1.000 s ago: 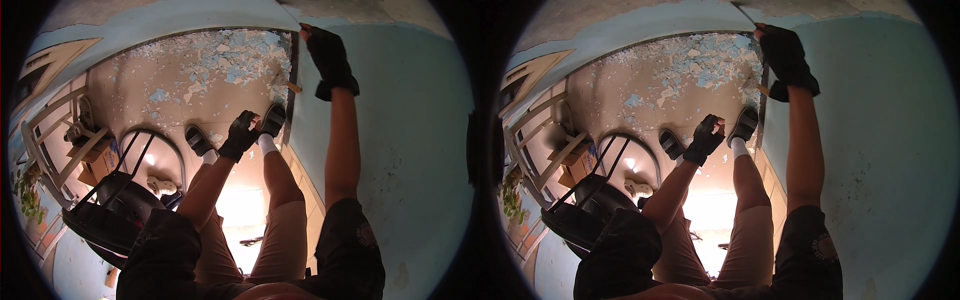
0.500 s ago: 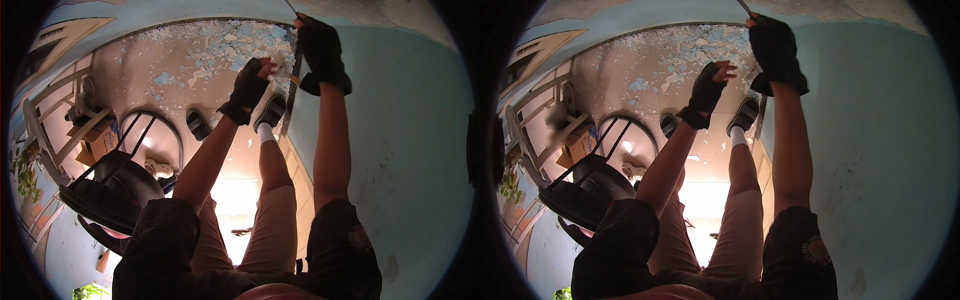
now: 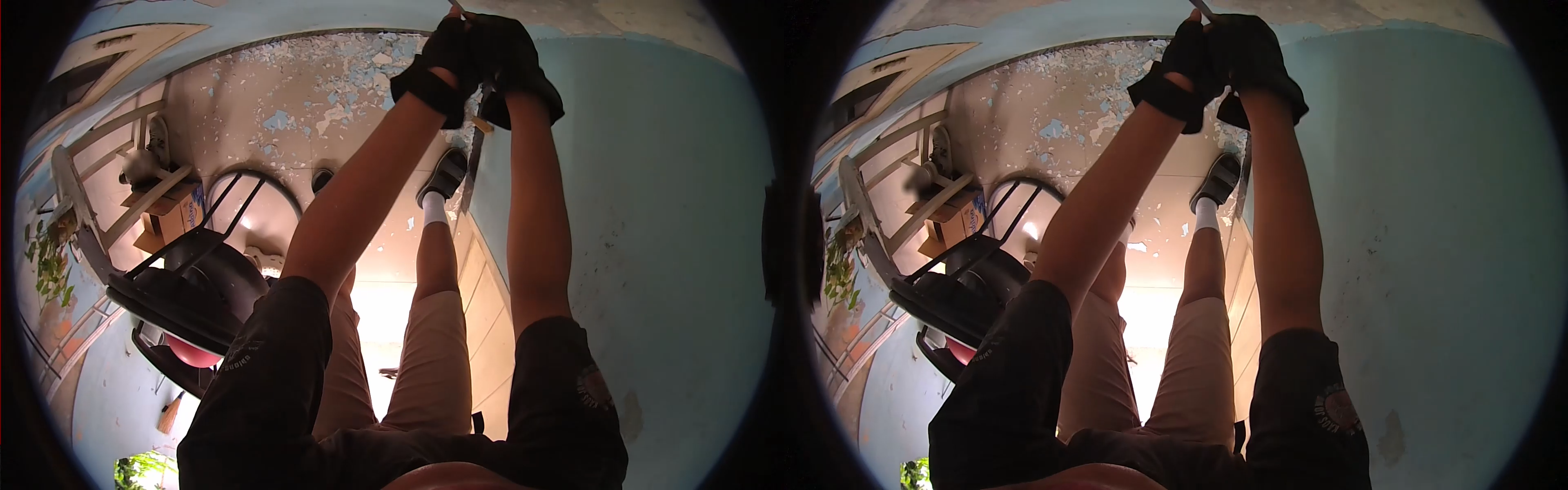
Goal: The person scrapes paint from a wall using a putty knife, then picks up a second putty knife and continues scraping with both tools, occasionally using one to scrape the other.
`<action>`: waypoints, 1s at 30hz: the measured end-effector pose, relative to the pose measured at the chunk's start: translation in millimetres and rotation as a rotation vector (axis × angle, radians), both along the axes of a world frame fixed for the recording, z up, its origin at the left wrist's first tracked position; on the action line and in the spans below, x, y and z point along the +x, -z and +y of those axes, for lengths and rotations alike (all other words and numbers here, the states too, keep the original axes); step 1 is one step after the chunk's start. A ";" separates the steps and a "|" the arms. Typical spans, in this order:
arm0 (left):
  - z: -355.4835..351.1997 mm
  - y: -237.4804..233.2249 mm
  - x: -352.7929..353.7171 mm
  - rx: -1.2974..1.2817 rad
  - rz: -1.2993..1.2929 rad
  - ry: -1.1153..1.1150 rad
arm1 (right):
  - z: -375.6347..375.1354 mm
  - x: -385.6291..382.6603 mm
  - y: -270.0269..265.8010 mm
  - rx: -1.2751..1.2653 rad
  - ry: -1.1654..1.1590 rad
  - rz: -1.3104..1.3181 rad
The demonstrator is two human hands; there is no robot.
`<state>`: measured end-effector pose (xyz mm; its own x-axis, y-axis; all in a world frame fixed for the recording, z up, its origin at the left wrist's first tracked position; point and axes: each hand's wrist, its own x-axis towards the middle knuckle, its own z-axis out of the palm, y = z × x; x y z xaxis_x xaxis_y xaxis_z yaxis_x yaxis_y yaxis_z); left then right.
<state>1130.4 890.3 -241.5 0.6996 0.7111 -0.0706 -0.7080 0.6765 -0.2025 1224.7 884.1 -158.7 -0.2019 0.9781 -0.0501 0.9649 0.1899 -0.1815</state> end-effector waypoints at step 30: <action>-19.5 56.3 28.4 0.363 1.142 0.182 | -73.4 30.4 107.8 -0.445 0.869 1.180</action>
<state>1158.8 870.8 -297.8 0.4561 0.7152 -0.5296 -0.2433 0.6726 0.6989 1255.2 810.7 -266.5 0.2733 0.7606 -0.5888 0.0139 -0.6152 -0.7882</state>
